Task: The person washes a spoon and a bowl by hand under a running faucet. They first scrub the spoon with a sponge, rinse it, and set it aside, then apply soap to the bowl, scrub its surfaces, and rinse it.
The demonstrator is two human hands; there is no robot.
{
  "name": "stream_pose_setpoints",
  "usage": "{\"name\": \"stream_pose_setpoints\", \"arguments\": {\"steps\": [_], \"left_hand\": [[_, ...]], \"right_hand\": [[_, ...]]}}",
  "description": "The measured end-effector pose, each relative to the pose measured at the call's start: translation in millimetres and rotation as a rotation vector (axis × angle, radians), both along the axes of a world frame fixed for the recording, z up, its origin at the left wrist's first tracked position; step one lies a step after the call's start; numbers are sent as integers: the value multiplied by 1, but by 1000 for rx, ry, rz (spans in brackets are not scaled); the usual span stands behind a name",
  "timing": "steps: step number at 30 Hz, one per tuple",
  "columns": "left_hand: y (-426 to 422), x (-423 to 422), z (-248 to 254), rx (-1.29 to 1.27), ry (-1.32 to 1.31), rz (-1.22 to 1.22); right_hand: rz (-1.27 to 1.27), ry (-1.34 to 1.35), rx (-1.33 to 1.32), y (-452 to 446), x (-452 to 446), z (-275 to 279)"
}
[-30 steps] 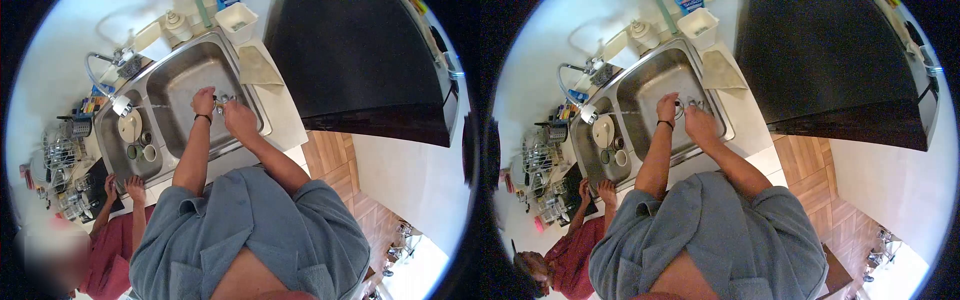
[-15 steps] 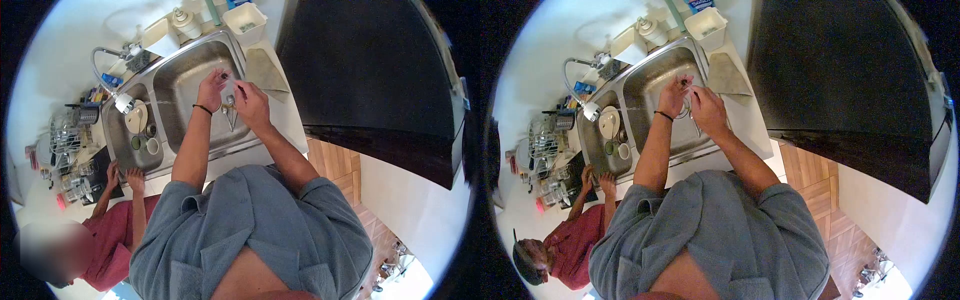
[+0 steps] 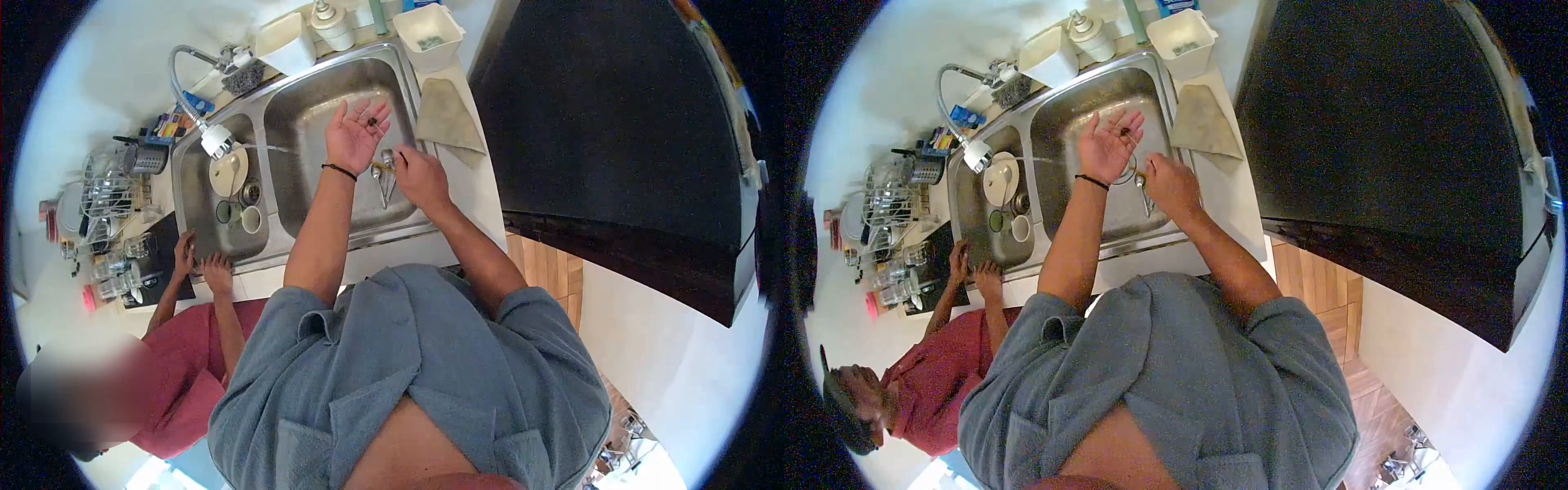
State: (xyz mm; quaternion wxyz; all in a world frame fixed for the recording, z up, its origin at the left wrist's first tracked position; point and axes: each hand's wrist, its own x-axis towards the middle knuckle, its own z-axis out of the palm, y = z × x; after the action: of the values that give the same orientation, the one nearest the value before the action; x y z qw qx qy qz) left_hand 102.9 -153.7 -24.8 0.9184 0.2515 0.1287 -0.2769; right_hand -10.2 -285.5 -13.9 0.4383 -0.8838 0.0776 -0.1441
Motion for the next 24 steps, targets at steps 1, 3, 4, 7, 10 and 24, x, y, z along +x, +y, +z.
{"name": "stream_pose_setpoints", "arguments": {"steps": [1,3,4,7,10,24], "left_hand": [[1,0,-3,20,11,-1],[3,-1,-2,40,13,12],[4,-7,0,46,11,23],[7,-16,-13,216,-26,61],[18,-26,-16,338,-109,74],[88,-92,-6,875,-373,254]], "right_hand": [[62,71,-45,1,-1,-3],[12,-71,8,3,2,-4],[-10,-133,39,7,-1,-5],[201,148,-103,10,-4,-13],[235,277,-122,15,-6,-10],[430,231,91,100,25,6]]}}
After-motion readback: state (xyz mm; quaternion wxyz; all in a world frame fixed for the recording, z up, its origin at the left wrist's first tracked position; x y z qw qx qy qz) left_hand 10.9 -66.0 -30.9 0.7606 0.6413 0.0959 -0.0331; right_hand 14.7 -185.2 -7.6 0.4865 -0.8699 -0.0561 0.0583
